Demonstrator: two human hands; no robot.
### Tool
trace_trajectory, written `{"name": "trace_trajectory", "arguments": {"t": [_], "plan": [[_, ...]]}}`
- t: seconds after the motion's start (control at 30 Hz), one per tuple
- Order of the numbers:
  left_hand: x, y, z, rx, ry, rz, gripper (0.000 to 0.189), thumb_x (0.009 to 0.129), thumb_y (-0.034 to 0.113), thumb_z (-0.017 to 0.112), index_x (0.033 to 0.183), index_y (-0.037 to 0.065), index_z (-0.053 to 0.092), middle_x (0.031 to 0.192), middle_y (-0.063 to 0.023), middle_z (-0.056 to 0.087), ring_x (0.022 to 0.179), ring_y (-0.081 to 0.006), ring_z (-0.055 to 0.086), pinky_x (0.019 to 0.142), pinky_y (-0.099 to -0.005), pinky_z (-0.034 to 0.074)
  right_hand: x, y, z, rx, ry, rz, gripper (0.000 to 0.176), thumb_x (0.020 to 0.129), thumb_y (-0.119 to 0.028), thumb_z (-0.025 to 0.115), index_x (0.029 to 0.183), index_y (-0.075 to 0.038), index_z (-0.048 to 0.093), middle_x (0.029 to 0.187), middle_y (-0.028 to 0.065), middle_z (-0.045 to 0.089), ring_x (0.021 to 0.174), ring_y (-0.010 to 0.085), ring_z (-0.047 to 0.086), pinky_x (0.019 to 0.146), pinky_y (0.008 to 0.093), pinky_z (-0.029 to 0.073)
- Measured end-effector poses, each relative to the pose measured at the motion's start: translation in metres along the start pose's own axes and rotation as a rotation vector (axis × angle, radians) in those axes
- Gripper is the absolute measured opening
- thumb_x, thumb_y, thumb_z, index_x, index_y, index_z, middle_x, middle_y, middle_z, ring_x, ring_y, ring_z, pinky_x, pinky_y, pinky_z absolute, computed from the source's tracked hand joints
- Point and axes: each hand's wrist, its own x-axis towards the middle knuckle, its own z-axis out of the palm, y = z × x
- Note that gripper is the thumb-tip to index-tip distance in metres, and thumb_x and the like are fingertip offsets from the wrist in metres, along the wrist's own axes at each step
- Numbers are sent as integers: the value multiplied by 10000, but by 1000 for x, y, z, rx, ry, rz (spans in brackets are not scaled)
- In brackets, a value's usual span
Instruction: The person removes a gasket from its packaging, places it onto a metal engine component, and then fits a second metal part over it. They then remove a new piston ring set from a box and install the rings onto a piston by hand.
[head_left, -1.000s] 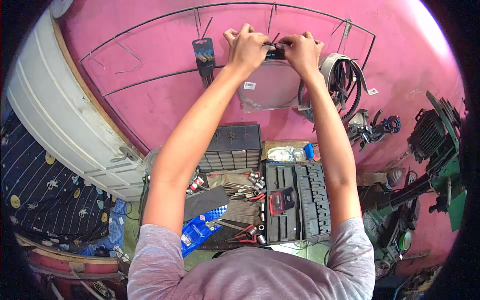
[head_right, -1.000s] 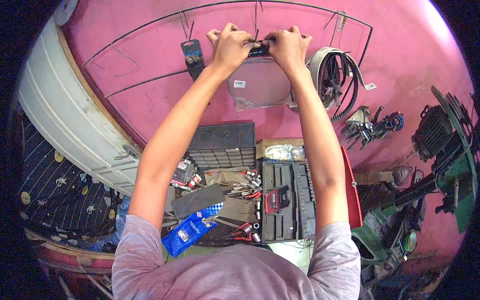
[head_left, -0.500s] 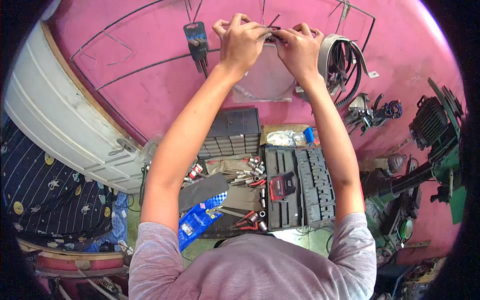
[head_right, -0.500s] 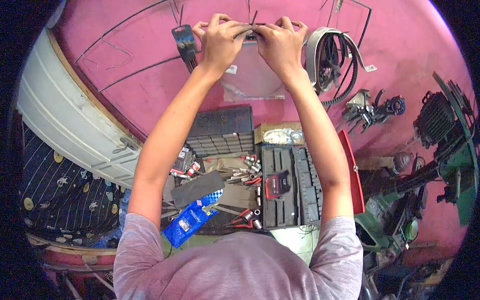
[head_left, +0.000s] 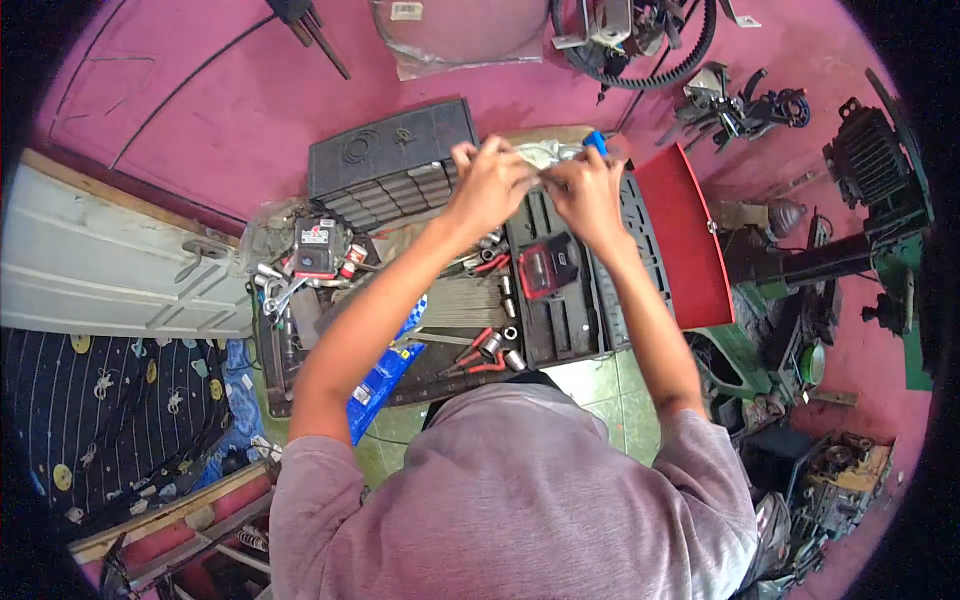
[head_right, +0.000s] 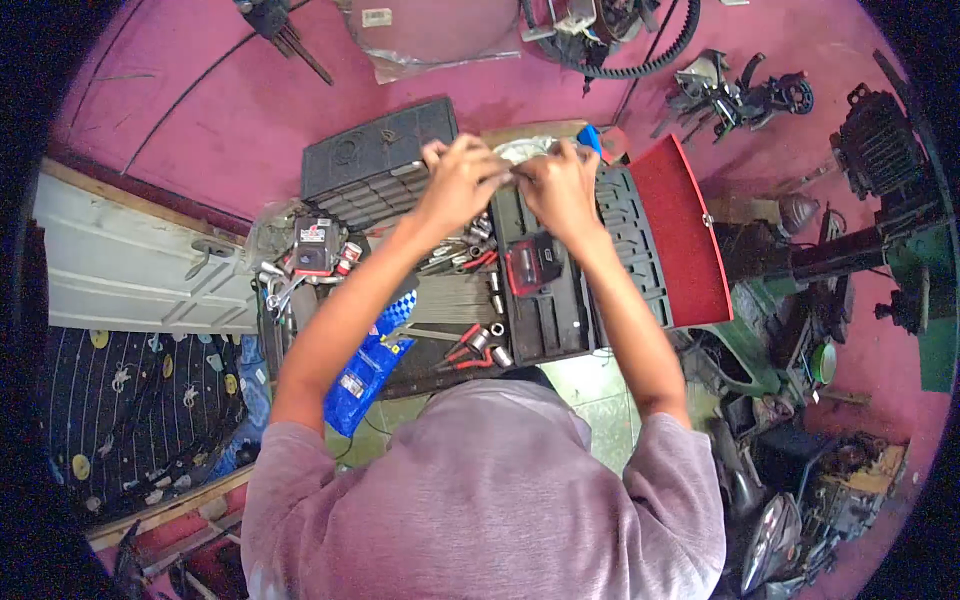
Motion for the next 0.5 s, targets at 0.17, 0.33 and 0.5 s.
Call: {"name": "trace_trajectory", "arguments": {"t": [0.17, 0.33, 0.5], "plan": [[-55, 17, 81, -211, -227, -175, 269, 873, 192, 731, 1135, 178, 785, 1125, 3, 752, 1179, -198, 570, 957, -474, 268, -91, 8, 35, -48, -128, 272, 213, 819, -282, 789, 1009, -186, 795, 917, 39, 750, 1035, 280, 609, 942, 559, 378], [-67, 27, 132, -318, -147, -143, 313, 872, 171, 734, 1183, 187, 761, 1219, -17, 716, 1215, -258, 563, 969, -527, 302, -139, -9, 41, -82, -153, 640, 338, 841, -296, 788, 1171, -223, 772, 972, 39, 764, 1043, 284, 609, 937, 567, 374], [-58, 24, 141, -287, -229, -44, 306, 885, 180, 717, 1187, 208, 758, 1246, 7, 712, 1267, -225, 538, 965, -508, 274, -159, -12, 57, -29, -66, 670, 414, 852, -220, 770, 1264, -235, 736, 958, 54, 768, 1034, 281, 604, 969, 540, 357]]}}
